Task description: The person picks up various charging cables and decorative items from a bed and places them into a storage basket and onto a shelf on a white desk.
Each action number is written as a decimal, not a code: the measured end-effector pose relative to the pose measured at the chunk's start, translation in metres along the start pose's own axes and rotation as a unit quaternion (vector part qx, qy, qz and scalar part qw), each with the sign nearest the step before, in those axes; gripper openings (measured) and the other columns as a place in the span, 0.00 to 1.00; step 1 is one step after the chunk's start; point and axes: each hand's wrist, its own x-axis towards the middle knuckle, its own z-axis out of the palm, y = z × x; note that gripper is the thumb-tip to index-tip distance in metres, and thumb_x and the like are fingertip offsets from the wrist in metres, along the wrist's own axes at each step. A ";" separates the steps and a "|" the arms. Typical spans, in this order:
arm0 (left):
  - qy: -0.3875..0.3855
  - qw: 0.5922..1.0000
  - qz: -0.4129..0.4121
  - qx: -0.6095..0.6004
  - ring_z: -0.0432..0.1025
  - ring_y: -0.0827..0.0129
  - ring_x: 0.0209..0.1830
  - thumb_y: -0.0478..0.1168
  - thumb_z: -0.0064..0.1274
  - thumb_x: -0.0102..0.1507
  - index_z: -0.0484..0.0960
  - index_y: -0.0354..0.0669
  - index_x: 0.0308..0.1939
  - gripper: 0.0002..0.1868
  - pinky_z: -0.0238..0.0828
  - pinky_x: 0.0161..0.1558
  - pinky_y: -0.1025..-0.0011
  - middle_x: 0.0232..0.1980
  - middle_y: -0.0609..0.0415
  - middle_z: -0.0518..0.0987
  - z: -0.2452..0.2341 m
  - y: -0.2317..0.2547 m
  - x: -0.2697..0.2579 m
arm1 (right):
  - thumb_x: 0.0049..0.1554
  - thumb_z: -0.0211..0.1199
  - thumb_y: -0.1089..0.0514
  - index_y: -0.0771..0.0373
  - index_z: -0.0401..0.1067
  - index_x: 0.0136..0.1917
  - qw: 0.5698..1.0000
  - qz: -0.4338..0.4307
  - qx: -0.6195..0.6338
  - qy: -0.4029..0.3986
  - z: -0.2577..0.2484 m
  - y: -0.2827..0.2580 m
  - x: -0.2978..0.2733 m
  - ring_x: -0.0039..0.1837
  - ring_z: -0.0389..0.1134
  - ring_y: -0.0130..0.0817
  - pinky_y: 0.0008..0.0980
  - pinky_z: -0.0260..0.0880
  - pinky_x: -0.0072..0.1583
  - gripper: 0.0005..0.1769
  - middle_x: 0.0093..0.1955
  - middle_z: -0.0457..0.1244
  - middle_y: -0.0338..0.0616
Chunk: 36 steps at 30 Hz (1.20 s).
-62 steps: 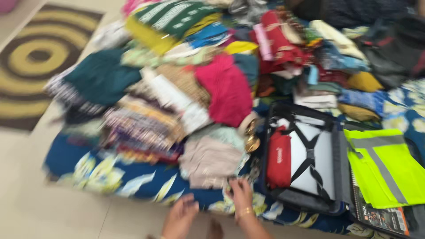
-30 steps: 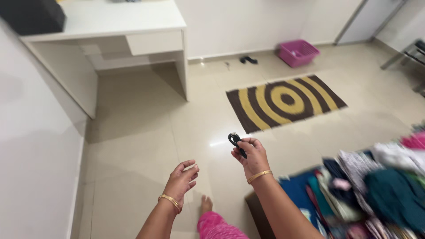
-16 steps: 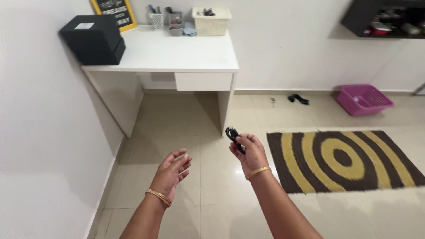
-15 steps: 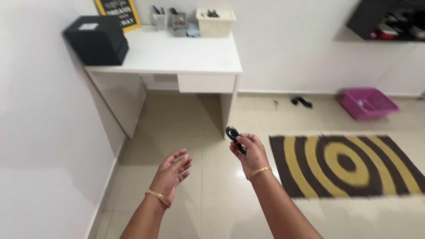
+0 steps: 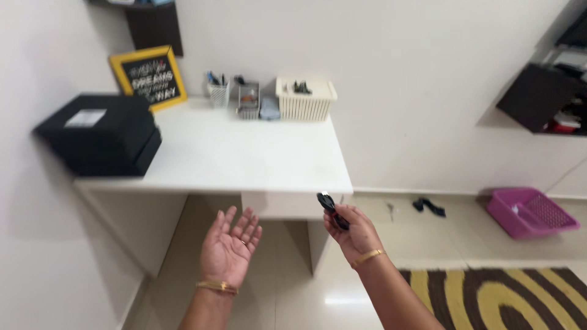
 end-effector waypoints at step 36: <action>0.008 0.997 0.057 -0.057 0.68 0.52 0.66 0.59 0.50 0.62 0.68 0.45 0.63 0.32 0.64 0.67 0.53 0.66 0.41 0.75 0.187 0.078 0.592 | 0.63 0.56 0.64 0.69 0.65 0.51 0.996 0.013 -0.025 0.085 0.114 -0.060 0.803 0.41 0.69 0.35 0.30 0.77 0.44 0.05 0.46 0.65 0.51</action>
